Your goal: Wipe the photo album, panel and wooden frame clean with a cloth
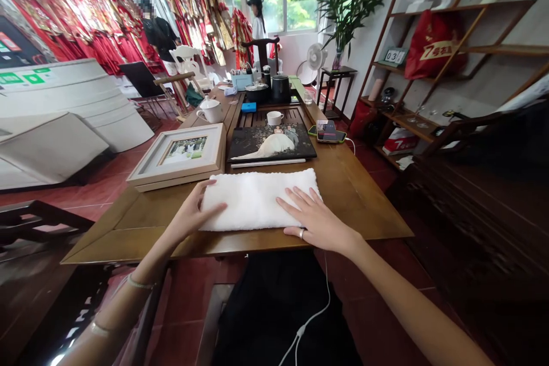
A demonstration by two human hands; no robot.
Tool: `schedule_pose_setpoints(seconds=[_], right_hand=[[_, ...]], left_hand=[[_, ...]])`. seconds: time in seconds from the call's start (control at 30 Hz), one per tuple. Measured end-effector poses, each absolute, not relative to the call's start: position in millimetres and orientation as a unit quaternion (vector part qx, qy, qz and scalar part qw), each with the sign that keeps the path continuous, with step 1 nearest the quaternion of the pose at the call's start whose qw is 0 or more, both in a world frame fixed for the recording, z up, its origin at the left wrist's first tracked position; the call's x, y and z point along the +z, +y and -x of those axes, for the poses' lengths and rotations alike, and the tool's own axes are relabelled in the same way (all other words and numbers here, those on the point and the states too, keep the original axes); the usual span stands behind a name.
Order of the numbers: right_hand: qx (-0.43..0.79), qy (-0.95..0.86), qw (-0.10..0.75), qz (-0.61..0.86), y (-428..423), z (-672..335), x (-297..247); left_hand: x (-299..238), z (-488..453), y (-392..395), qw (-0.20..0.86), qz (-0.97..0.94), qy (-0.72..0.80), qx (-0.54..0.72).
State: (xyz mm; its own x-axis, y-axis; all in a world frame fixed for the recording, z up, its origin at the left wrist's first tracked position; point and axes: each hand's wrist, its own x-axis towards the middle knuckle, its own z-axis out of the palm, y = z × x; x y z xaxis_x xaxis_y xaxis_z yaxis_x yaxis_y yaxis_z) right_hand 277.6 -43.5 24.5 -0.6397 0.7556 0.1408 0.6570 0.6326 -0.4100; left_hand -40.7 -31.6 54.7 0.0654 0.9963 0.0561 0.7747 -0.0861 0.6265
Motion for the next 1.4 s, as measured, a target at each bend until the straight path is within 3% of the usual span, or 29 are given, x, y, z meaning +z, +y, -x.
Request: schedule_pose_setpoints(seconds=[0.13, 0.23, 0.33, 0.4, 0.5, 0.6, 0.7, 0.77, 0.9, 1.1, 1.3, 1.4], right_hand=[[0.211, -0.862, 0.221, 0.405, -34.5, -277.8, 40.1], [0.211, -0.8, 0.38, 0.415, -10.3, -270.2, 65.4], [0.311, -0.743, 0.485, 0.34, 6.5, -251.3, 88.2], [0.419, -0.702, 0.494, 0.295, 7.4, -236.7, 98.1], [0.534, -0.623, 0.498, 0.281, -1.5, -220.0, 104.8], [0.593, -0.514, 0.538, 0.308, -7.7, -213.1, 102.3], [0.625, -0.403, 0.553, 0.375, -5.4, -214.2, 90.9], [0.631, -0.368, 0.544, 0.413, -4.1, -218.6, 81.4], [0.641, -0.447, 0.492, 0.384, -14.5, -231.9, 70.4], [0.446, -0.59, 0.557, 0.378, -38.5, -248.1, 73.2], [0.095, -0.721, 0.516, 0.452, -46.9, -261.0, 71.3], [-0.025, -0.726, 0.508, 0.463, -47.9, -267.3, 78.9]], left_hand=[[83.0, 33.4, -38.8, 0.157, -0.781, 0.503, 0.335], [119.4, 27.3, -36.7, 0.164, -0.801, 0.41, 0.404], [156.6, 19.5, -28.2, 0.166, -0.774, 0.358, 0.495], [174.6, 11.8, -20.5, 0.171, -0.721, 0.311, 0.595], [183.4, -1.0, -10.7, 0.3, -0.602, 0.332, 0.662], [166.3, -10.9, -7.9, 0.483, -0.519, 0.366, 0.603], [130.0, -18.0, -13.5, 0.619, -0.515, 0.382, 0.453], [105.6, -21.4, -19.9, 0.628, -0.528, 0.417, 0.391], [83.0, -21.1, -30.0, 0.516, -0.549, 0.47, 0.459], [92.8, -10.1, -38.0, 0.431, -0.682, 0.411, 0.425], [106.5, -7.1, -50.7, 0.144, -0.792, 0.464, 0.37], [116.7, -8.2, -45.4, 0.095, -0.804, 0.449, 0.379]])
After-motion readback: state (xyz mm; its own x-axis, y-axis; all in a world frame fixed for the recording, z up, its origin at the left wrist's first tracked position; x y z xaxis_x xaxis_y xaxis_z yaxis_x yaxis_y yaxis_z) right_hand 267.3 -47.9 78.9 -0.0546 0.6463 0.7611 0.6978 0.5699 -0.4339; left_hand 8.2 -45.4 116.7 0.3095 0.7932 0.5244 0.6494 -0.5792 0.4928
